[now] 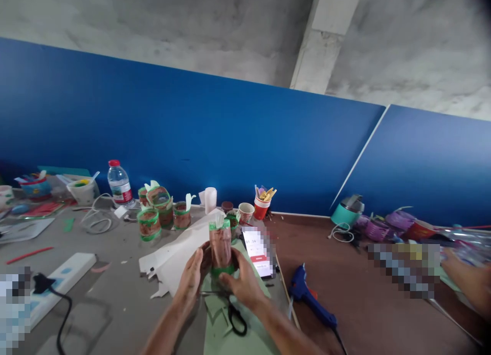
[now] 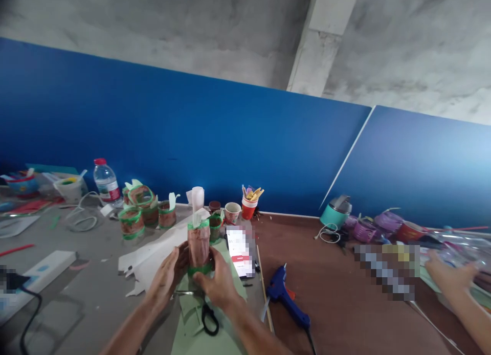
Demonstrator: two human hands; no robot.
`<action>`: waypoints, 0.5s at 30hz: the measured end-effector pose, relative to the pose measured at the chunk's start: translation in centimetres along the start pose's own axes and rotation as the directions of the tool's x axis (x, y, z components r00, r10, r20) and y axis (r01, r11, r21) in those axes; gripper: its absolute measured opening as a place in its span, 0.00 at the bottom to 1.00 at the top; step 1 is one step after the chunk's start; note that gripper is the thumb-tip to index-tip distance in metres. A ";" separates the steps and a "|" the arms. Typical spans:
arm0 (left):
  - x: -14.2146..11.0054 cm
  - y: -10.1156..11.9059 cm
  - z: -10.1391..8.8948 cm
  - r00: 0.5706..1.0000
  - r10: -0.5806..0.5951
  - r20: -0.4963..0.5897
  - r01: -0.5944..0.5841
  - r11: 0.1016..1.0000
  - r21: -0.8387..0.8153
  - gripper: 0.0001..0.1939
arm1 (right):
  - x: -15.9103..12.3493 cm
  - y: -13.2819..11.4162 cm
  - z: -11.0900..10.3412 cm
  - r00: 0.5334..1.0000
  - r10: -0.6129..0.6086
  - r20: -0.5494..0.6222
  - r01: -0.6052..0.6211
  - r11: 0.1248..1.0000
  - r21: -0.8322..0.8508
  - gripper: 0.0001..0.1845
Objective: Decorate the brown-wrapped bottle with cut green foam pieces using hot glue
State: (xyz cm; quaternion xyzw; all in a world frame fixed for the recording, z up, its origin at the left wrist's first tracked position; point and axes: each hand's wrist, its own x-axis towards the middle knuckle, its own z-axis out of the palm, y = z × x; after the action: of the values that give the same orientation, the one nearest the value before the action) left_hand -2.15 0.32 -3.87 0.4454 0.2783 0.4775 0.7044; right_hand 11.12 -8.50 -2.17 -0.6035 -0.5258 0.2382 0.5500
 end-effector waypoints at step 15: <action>0.0 0.5 1.0 0.982 0.122 0.145 -0.154 0.961 0.229 0.25 | -0.4 0.1 0.4 0.996 0.006 -0.085 -0.024 0.977 -0.210 0.36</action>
State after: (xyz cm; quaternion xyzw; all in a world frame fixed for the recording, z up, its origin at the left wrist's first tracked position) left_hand -1.55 0.02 -3.03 0.5754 0.2559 0.4586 0.6270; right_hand 10.64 -8.68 -2.51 -0.6717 -0.5201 0.1599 0.5027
